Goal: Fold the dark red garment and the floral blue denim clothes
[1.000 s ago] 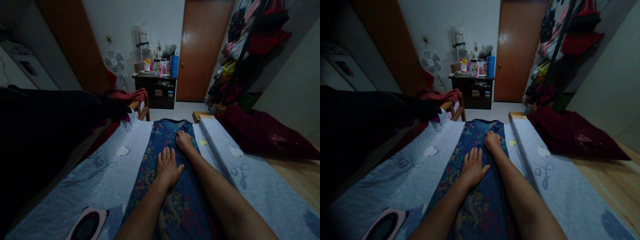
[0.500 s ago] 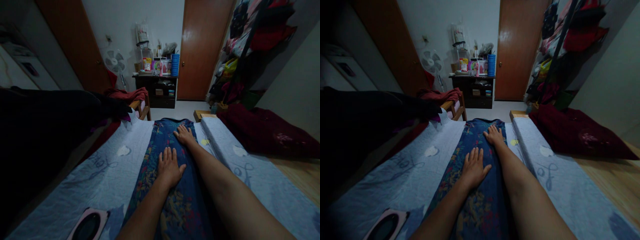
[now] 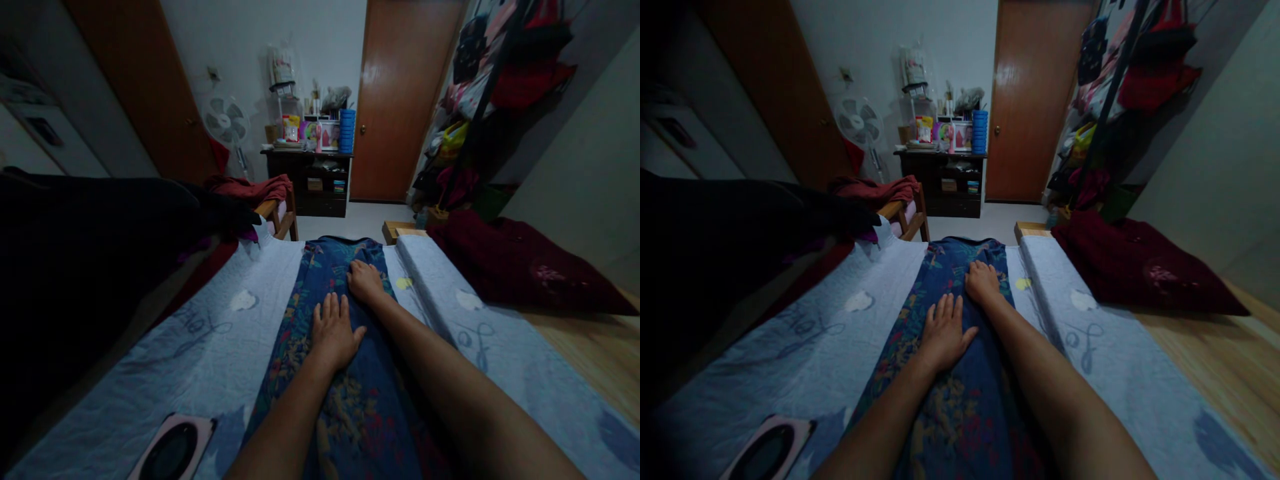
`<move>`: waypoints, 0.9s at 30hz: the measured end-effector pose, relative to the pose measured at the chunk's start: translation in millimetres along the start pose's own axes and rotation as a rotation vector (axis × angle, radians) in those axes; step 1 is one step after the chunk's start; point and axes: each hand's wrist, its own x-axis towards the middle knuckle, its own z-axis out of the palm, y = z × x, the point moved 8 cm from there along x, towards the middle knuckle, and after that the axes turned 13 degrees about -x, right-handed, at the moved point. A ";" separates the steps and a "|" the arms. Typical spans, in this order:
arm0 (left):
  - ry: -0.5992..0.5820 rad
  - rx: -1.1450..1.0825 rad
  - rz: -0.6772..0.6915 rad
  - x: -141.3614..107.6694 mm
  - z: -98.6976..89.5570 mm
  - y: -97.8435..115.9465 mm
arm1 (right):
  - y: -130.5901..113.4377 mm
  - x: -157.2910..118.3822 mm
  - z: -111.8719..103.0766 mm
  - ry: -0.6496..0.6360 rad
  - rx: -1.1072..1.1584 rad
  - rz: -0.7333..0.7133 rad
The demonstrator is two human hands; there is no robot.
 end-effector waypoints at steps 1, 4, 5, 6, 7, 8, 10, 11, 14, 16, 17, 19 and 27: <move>0.000 -0.003 0.000 -0.3 -0.7 0.3 | 0.6 -1.5 5.5 -0.040 0.012 0.006; 0.003 -0.011 0.002 -1.1 -2.3 1.1 | 6.8 0.9 20.5 -0.125 0.034 0.005; 0.007 -0.014 0.003 -1.3 -2.6 1.3 | 9.8 3.6 23.9 -0.137 0.037 0.000; 0.009 -0.015 0.004 -1.4 -2.6 1.3 | 12.8 6.6 26.2 -0.141 0.041 -0.006; 0.010 -0.016 0.003 -1.4 -2.3 1.1 | 15.7 9.9 27.5 -0.136 0.045 -0.012; 0.012 -0.015 0.002 -1.4 -1.9 0.7 | 18.4 13.1 27.4 -0.118 0.047 -0.017; 0.015 -0.007 0.003 -1.2 -0.9 0.3 | 26.3 18.5 22.4 -0.024 0.040 0.017; 0.016 -0.003 0.005 -1.1 -0.5 0.1 | 32.3 20.1 18.6 0.038 0.034 0.066; 0.015 0.002 0.006 -0.9 0.5 -0.3 | 49.0 22.1 16.7 0.117 0.025 0.230; 0.015 -0.003 0.006 -0.8 0.7 -0.5 | 52.6 25.3 24.7 0.053 0.033 0.256; 0.017 -0.005 0.006 -0.7 0.6 -0.5 | 52.9 27.4 28.6 0.019 0.036 0.249; 0.023 -0.008 0.007 -0.6 0.3 -0.8 | 54.3 31.5 33.8 -0.024 0.037 0.244; 0.023 0.004 0.023 -0.5 2.4 -3.4 | 70.1 44.9 40.8 -0.096 0.054 0.282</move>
